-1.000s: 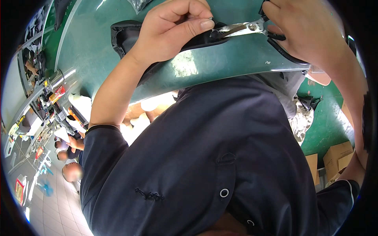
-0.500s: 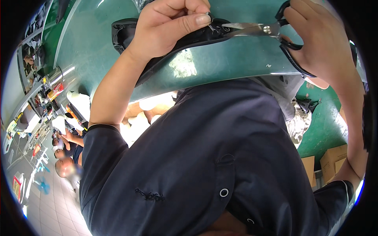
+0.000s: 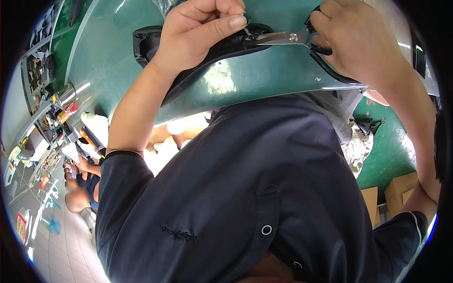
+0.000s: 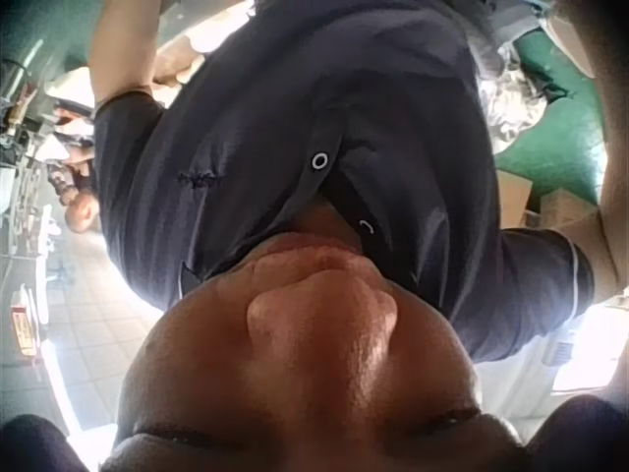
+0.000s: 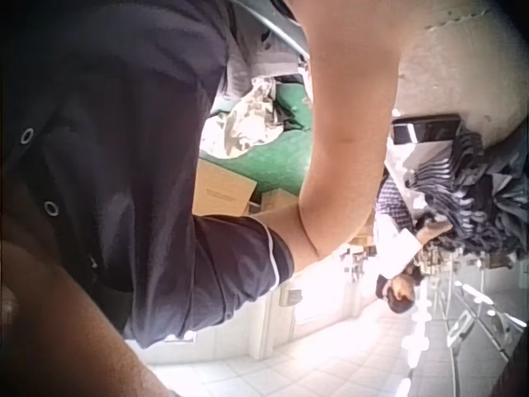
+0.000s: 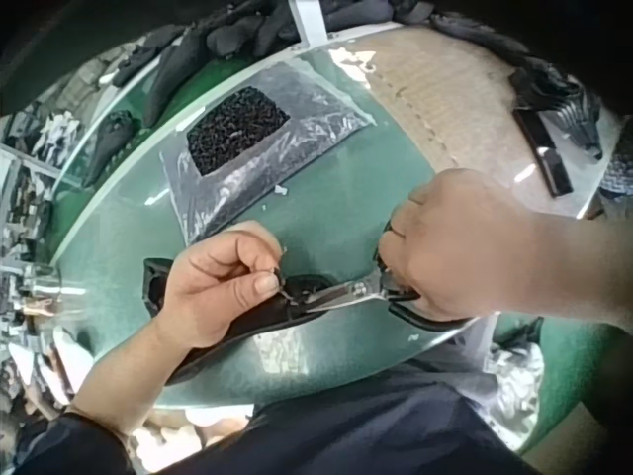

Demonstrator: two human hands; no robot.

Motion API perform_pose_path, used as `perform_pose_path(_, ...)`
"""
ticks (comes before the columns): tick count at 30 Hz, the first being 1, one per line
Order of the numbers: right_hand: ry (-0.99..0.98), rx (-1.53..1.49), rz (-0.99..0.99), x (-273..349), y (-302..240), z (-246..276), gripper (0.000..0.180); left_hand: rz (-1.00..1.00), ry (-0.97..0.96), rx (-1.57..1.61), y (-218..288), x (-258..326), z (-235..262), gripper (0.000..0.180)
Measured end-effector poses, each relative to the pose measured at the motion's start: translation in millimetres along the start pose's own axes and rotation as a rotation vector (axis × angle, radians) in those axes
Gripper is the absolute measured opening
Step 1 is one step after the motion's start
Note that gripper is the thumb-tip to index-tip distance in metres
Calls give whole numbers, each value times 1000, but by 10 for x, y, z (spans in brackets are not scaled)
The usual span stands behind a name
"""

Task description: Trimming excess material from bicycle seats using scissors in a manufacturing environment.

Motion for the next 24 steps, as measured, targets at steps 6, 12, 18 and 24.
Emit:
perform_pose_path(6, 40, -91, -54, 52, 69, 25, 25, -489, -318, 627, -235, -156, 298, 13)
perform_pose_path(12, 319, -214, -294, 356, 456, -136, 30, 43, 84, 394, 105, -115, 185, 9)
perform_pose_path(18, 383, -499, -605, 418, 689, -134, 33, -18, -182, -336, 341, -104, -635, 21)
perform_pose_path(24, 607, -748, -673, 121, 910, -255, 36, -363, -481, -1136, 405, -174, -1220, 57)
Point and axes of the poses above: each hand's wrist, its own x-axis away from the middle knuckle, its own z-axis out of the back of the hand, y = z × x, the point moved 4 cm from there along -x, towards the middle knuckle, and after that the axes turned 8 degrees about -y, right-handed, at the moved point
